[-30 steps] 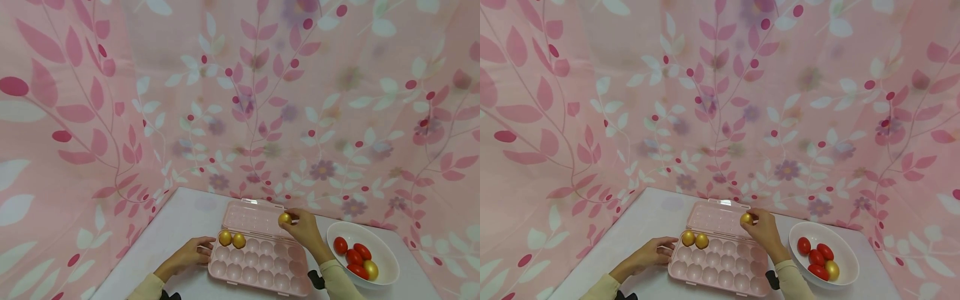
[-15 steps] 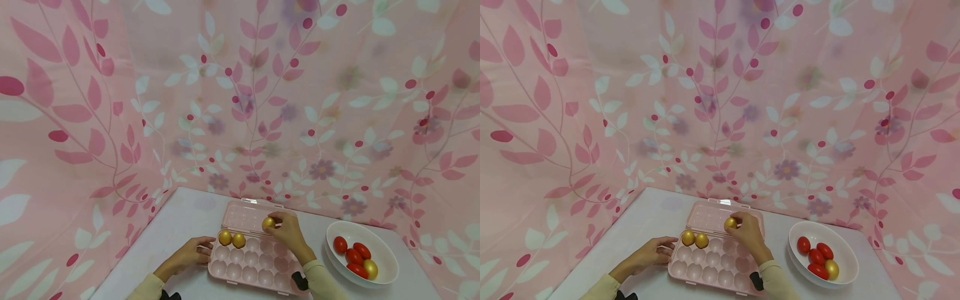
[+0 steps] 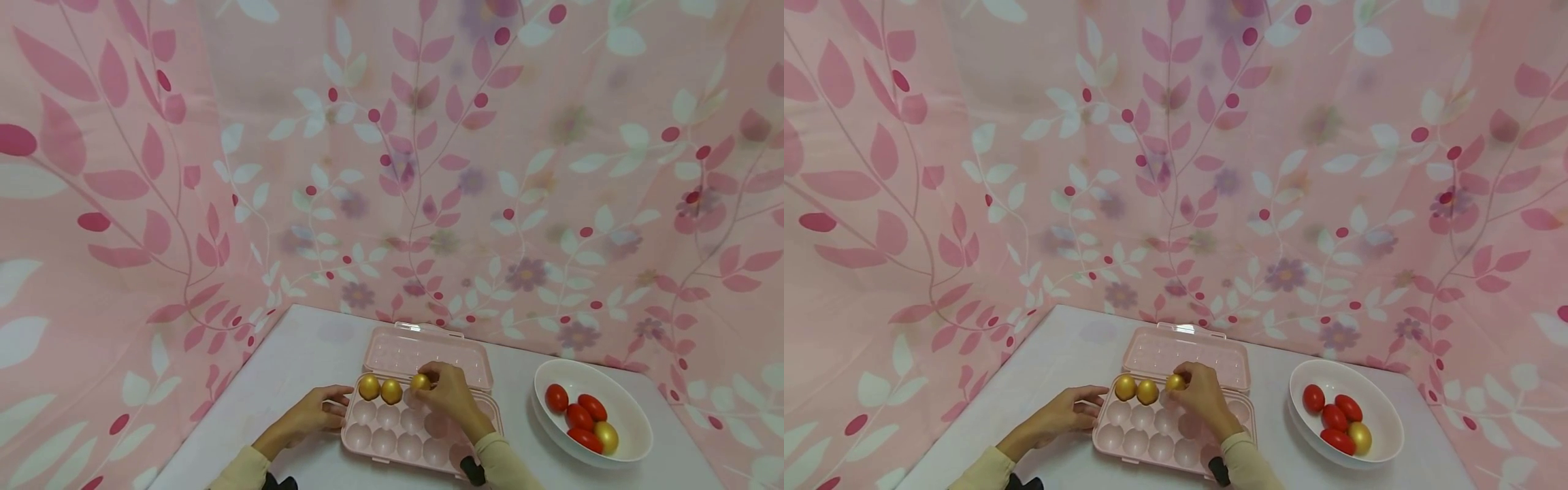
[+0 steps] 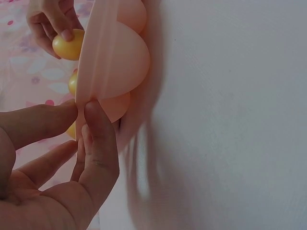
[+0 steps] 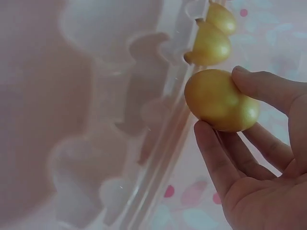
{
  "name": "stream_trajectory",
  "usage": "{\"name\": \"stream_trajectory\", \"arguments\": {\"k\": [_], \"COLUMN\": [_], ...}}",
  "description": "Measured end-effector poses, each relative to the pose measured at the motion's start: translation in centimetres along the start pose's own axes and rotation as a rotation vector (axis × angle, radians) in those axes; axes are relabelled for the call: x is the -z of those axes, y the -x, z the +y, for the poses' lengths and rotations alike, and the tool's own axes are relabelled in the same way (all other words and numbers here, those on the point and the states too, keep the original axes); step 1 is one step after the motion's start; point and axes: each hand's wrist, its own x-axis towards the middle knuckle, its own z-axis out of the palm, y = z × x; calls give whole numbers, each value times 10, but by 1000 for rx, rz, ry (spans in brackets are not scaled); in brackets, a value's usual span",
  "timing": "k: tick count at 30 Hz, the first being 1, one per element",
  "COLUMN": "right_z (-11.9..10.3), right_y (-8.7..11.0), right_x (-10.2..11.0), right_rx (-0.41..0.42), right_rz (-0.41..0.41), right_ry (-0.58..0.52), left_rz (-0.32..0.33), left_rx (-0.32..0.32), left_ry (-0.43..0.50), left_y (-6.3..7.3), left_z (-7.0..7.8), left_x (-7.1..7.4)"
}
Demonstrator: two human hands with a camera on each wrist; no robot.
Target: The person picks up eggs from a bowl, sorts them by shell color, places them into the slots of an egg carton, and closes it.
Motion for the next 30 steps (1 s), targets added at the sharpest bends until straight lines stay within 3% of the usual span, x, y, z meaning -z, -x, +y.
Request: {"name": "stream_trajectory", "arguments": {"k": [16,30], "right_z": [2,7], "right_y": [-6,-4], "right_x": [-9,-10], "right_rx": [-13,41], "right_rz": [-89,-149], "right_ry": [39,118], "left_rz": [7,-15], "left_rx": [-10,-17], "left_ry": [-10,11], "left_y": [0,3], "left_z": [5,-1], "left_x": [1,1]}}
